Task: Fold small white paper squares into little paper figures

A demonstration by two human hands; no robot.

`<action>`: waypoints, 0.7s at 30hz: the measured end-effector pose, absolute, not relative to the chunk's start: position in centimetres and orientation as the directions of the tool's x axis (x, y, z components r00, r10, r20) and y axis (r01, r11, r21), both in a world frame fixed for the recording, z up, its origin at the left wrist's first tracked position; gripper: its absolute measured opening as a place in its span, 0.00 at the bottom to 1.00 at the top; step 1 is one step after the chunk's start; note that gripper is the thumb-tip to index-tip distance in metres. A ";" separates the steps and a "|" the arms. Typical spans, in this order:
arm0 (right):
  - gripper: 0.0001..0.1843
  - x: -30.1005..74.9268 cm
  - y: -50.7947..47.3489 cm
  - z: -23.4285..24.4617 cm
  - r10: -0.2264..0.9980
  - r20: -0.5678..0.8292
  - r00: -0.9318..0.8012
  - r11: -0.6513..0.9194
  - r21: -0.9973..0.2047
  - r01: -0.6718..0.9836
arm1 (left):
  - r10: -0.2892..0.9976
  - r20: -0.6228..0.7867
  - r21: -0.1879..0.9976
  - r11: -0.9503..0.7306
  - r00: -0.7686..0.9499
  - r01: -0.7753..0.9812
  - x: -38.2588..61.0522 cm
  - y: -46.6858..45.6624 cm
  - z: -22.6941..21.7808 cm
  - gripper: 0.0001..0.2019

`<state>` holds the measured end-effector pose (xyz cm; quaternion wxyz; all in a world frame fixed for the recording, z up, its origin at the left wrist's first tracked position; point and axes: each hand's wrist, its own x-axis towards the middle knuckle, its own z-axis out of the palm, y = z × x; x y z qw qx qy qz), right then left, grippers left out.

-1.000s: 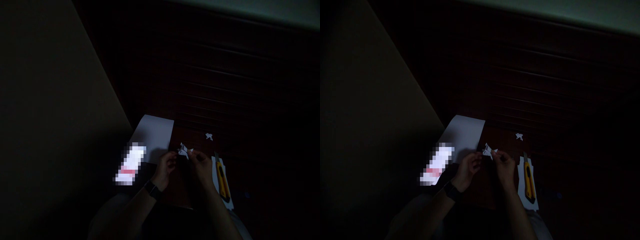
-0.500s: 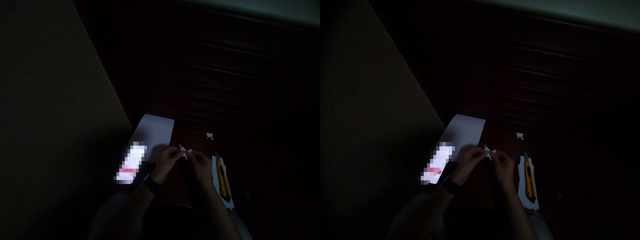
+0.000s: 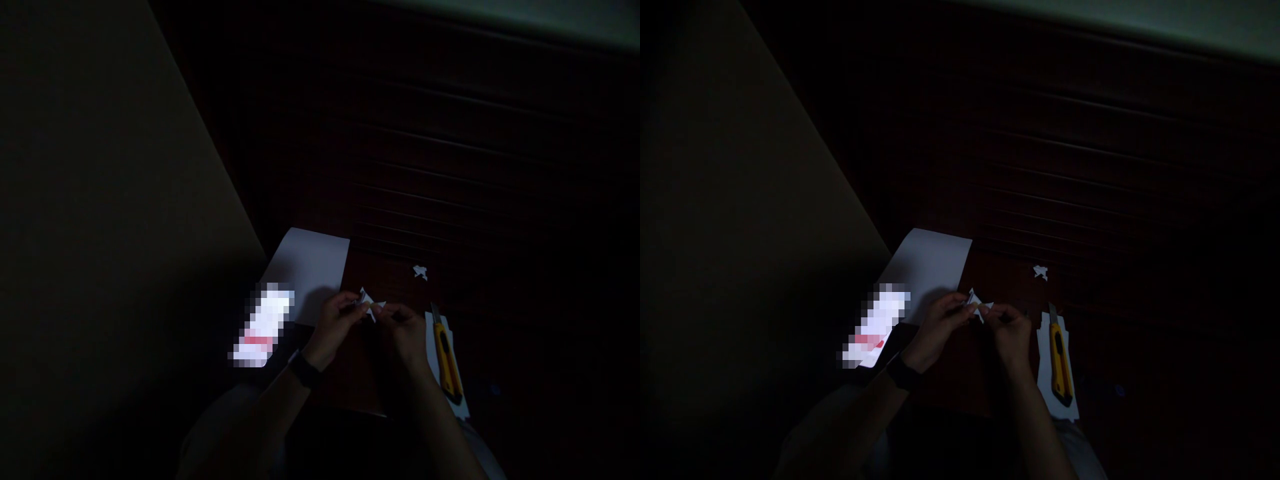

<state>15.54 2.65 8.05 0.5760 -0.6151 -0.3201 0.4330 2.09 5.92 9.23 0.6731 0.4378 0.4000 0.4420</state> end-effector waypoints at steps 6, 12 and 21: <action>0.15 15.6 2.6 7.5 0.895 -0.171 0.412 -0.135 -0.984 -0.116 | 0.955 -0.136 0.962 0.191 0.263 -0.196 2.4 6.0 9.1 0.14; 0.13 15.6 2.4 7.2 0.913 -0.199 0.356 -0.139 -0.972 -0.187 | 0.971 -0.103 0.978 0.138 0.214 -0.155 2.4 6.2 9.0 0.13; 0.15 15.4 2.4 7.1 0.920 -0.240 0.312 -0.163 -0.954 -0.251 | 0.981 -0.089 0.983 0.113 0.171 -0.141 2.3 6.2 9.3 0.11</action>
